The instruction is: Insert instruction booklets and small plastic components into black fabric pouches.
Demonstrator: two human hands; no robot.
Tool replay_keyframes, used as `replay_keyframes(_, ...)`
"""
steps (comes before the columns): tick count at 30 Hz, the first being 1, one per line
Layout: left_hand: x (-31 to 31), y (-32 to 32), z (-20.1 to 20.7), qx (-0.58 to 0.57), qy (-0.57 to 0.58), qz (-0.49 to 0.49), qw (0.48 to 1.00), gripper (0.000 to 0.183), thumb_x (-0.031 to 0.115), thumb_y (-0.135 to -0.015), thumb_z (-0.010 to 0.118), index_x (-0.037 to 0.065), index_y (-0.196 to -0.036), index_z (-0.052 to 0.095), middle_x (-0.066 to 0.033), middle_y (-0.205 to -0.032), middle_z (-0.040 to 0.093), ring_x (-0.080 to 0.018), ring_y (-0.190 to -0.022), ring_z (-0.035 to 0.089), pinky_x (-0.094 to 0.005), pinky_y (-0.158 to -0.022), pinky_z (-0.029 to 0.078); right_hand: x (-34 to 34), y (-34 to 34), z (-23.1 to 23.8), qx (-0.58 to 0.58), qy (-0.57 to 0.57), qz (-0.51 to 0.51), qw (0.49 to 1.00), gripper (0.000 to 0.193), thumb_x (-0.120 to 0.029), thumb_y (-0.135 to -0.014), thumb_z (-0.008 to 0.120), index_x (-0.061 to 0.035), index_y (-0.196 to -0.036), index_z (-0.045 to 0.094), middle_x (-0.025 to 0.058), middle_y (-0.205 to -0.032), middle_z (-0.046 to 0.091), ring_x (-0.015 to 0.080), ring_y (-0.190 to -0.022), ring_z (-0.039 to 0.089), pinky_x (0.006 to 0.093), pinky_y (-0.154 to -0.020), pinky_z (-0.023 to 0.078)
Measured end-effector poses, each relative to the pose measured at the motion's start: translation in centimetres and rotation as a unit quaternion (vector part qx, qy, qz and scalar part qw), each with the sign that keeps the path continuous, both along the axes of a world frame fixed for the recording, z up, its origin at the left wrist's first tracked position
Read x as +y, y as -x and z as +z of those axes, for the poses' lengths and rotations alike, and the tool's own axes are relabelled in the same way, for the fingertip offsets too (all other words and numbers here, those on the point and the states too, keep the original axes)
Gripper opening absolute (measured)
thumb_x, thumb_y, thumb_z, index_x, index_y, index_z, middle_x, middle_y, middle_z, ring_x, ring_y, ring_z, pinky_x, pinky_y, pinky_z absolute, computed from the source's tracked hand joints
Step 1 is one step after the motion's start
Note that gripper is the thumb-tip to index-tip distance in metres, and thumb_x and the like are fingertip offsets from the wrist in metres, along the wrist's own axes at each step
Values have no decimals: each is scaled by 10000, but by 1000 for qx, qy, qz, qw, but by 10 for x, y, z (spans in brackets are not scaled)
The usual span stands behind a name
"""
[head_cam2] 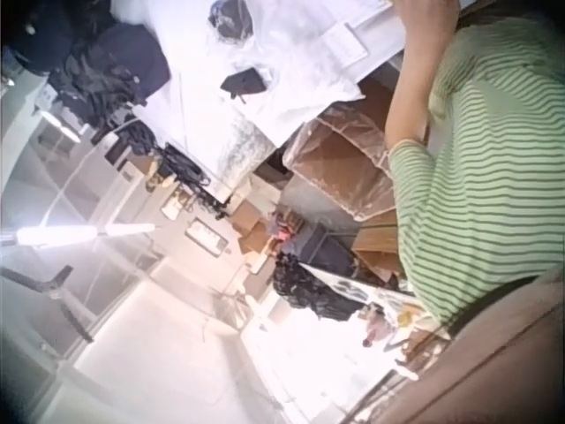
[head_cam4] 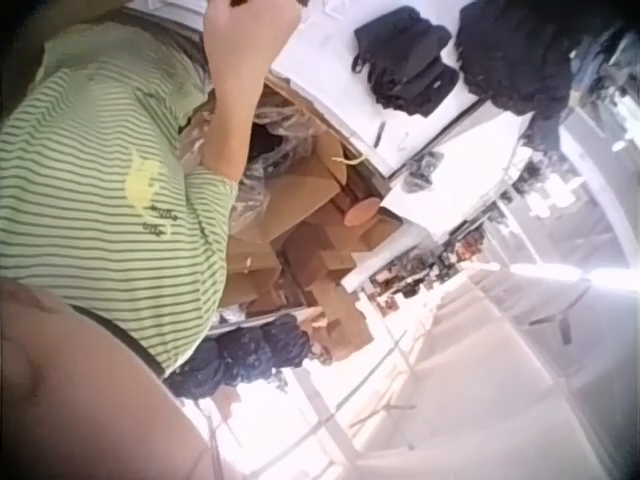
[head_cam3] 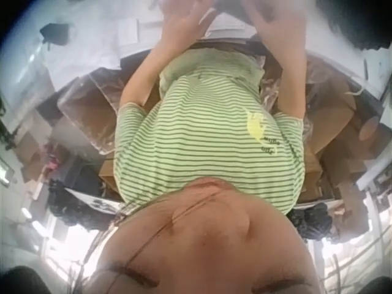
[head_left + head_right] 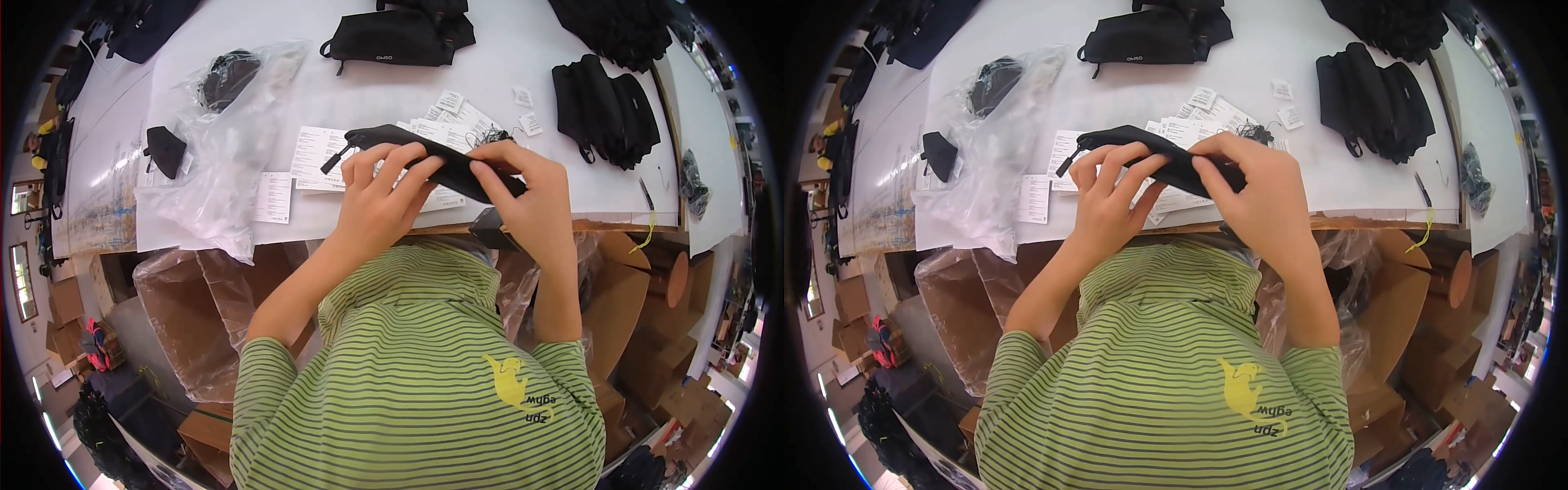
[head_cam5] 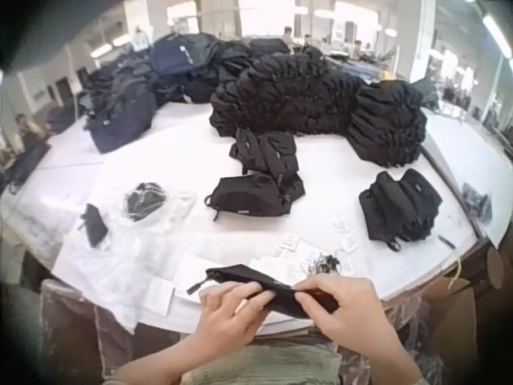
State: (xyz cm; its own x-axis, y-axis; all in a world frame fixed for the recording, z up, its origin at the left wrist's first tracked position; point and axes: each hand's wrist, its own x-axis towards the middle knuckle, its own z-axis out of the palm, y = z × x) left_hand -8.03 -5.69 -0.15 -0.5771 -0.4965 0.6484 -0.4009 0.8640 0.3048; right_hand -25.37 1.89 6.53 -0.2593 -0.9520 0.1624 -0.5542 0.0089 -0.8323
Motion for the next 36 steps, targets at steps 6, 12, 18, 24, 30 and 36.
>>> replay_keyframes(6,5,-15,7,16,34,-43,998,330,76,-591,719,144,-913,693,42,-930,630,-178,-902,532,-330,-805,335,11,-11,7,89,64,23,994,94,-75,-804,650,-42,-892,646,92,-788,654,248,-680,638,295,-586,491)
replay_keyframes(12,10,-20,17,48,-10,-110,993,324,-11,-563,695,71,-877,687,-32,-875,653,-221,-820,595,-320,-709,470,14,-12,11,11,55,60,997,104,-68,-816,644,-33,-914,652,72,-837,665,189,-725,645,275,-644,502)
replay_keyframes(18,14,-44,30,39,-395,-99,912,170,13,-795,660,-22,-898,530,-198,-1067,633,-318,-830,626,-313,-734,491,39,27,-53,-382,-107,187,899,1028,-353,-667,828,-59,-1451,231,161,-1237,540,243,-1189,485,357,-1016,356)
replay_keyframes(24,27,-59,5,59,-620,-108,775,189,50,-835,662,-3,-898,491,-50,-957,596,-85,-836,440,-229,-785,399,58,-23,-112,-586,-163,22,793,479,-73,-812,690,-40,-1222,445,100,-1044,638,160,-1032,593,284,-872,461)
replay_keyframes(30,23,-70,2,25,-602,-25,798,242,108,-841,655,-42,-908,477,-148,-1174,610,-132,-864,480,-264,-803,422,60,-8,-121,-560,-227,44,795,345,-83,-847,618,14,-1147,478,146,-947,659,184,-672,657,261,-571,528)
replay_keyframes(36,14,-76,11,-11,-549,-19,835,207,60,-818,658,-43,-859,483,-104,-1082,624,-123,-847,493,-254,-806,415,71,28,-108,-661,-190,111,717,424,-240,-911,554,15,-1226,426,195,-920,614,245,-685,639,326,-574,519)
